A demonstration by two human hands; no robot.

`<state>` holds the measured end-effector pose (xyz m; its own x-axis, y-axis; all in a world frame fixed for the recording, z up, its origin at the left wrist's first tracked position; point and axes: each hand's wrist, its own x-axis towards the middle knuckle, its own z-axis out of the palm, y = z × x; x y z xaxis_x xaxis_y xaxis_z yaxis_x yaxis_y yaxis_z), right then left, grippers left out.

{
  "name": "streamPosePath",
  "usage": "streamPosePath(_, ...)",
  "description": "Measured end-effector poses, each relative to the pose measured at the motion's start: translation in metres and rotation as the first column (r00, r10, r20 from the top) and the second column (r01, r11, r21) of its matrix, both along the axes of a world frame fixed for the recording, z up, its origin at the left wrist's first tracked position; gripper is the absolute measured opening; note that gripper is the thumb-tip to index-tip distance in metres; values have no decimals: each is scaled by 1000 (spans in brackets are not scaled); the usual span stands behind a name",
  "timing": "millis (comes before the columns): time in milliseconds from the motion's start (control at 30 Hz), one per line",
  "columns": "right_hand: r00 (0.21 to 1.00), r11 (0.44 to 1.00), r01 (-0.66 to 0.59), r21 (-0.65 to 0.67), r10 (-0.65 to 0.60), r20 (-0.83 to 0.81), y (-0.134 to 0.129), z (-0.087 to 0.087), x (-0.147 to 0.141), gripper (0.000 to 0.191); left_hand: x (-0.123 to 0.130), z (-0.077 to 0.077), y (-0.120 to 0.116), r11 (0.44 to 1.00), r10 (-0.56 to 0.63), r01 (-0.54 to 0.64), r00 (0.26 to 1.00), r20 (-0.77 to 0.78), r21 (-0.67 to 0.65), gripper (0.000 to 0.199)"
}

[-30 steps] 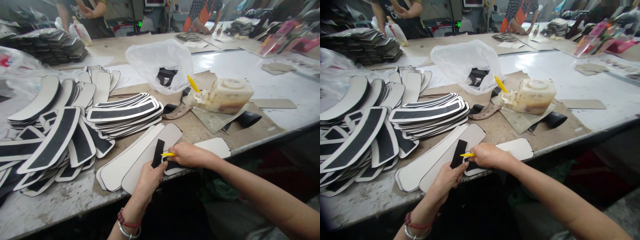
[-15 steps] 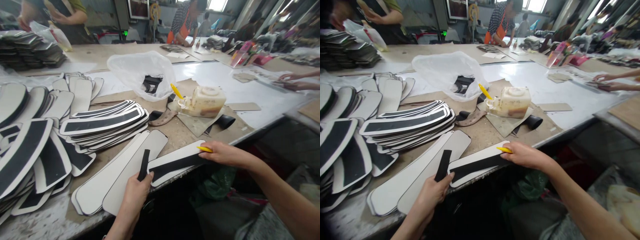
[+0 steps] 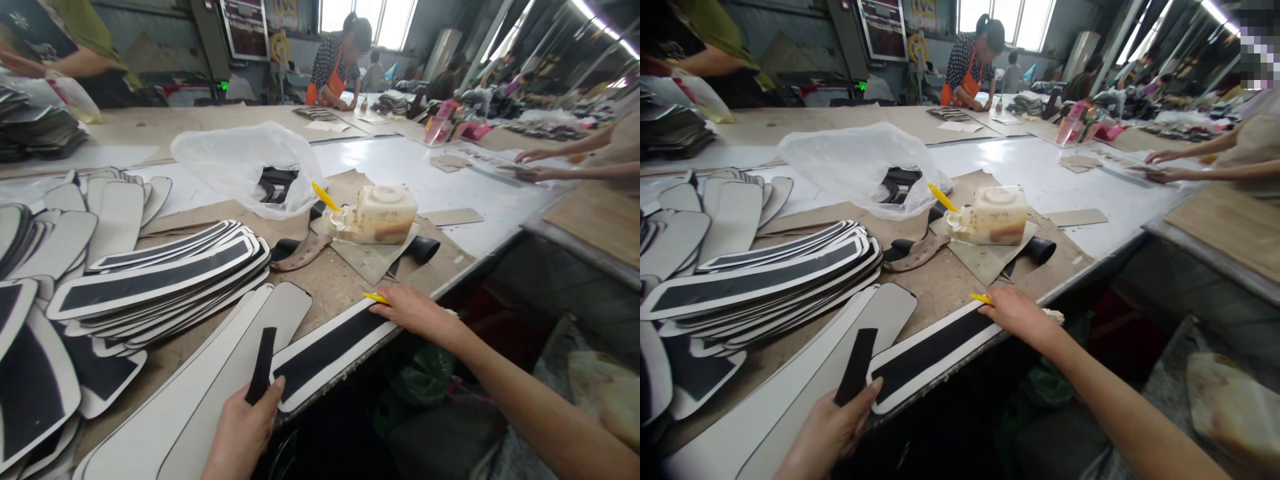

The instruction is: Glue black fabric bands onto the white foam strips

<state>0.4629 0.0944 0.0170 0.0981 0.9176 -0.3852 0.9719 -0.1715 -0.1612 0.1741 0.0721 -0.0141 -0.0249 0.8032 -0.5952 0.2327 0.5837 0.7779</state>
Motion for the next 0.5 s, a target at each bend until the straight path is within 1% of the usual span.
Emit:
streamPosePath(233, 998, 999, -28, -21, 27, -49, 5, -7, 5, 25, 1, -1, 2, 1000, -8, 9, 999, 33, -20, 50)
streamPosePath(300, 998, 999, -29, -22, 27, -64, 6, -9, 7, 24, 2, 1, 3, 999, 6, -4, 999, 33, -44, 52)
streamPosePath(367, 996, 999, -31, -20, 29, -81, 6, -10, 8, 24, 3, 2, 3, 997, 13, -13, 1000, 1, -71, 52)
streamPosePath(500, 993, 999, -34, -12, 32, -115, 5, -12, 12, 25, 1, 2, 4, 997, -31, 27, 997, -67, -71, 52)
